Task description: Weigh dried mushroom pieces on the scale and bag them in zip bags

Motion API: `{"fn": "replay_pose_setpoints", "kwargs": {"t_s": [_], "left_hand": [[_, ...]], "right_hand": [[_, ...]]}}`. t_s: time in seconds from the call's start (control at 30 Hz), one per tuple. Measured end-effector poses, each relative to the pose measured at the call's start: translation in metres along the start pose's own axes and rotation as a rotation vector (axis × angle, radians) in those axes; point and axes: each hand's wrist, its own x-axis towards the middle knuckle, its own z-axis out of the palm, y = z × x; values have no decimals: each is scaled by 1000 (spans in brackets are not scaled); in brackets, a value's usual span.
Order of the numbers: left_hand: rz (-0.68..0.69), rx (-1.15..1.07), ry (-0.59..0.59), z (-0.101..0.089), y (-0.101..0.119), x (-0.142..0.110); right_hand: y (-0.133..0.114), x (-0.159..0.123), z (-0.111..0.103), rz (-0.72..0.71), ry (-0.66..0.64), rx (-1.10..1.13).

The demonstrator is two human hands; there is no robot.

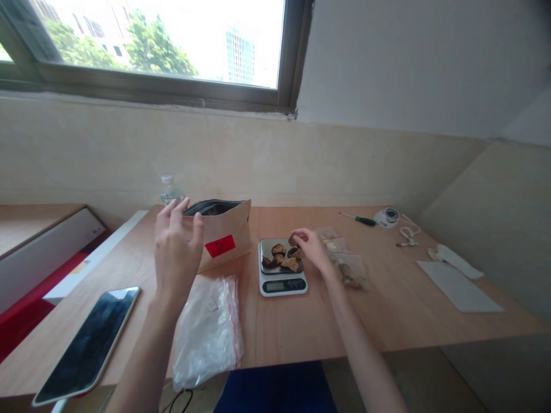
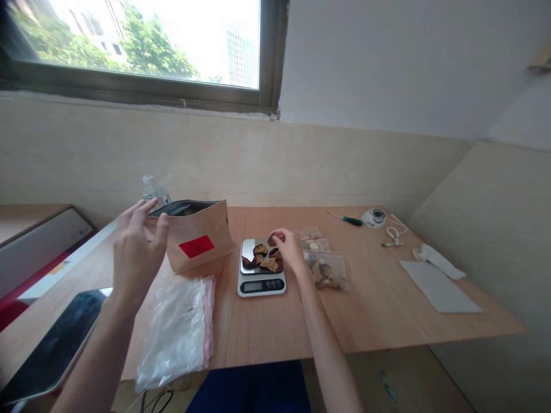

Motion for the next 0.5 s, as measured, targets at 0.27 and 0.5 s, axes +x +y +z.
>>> {"fn": "replay_pose_setpoints", "kwargs": {"t_s": [0.27,0.5], "left_hand": [[41,-61,105,-12,11,-39],[60,-156,-26,-10,12,-71]], "right_hand": [[46,29,5,-66,-90,-179],[68,27,-6,-117,-251,-196]]}}
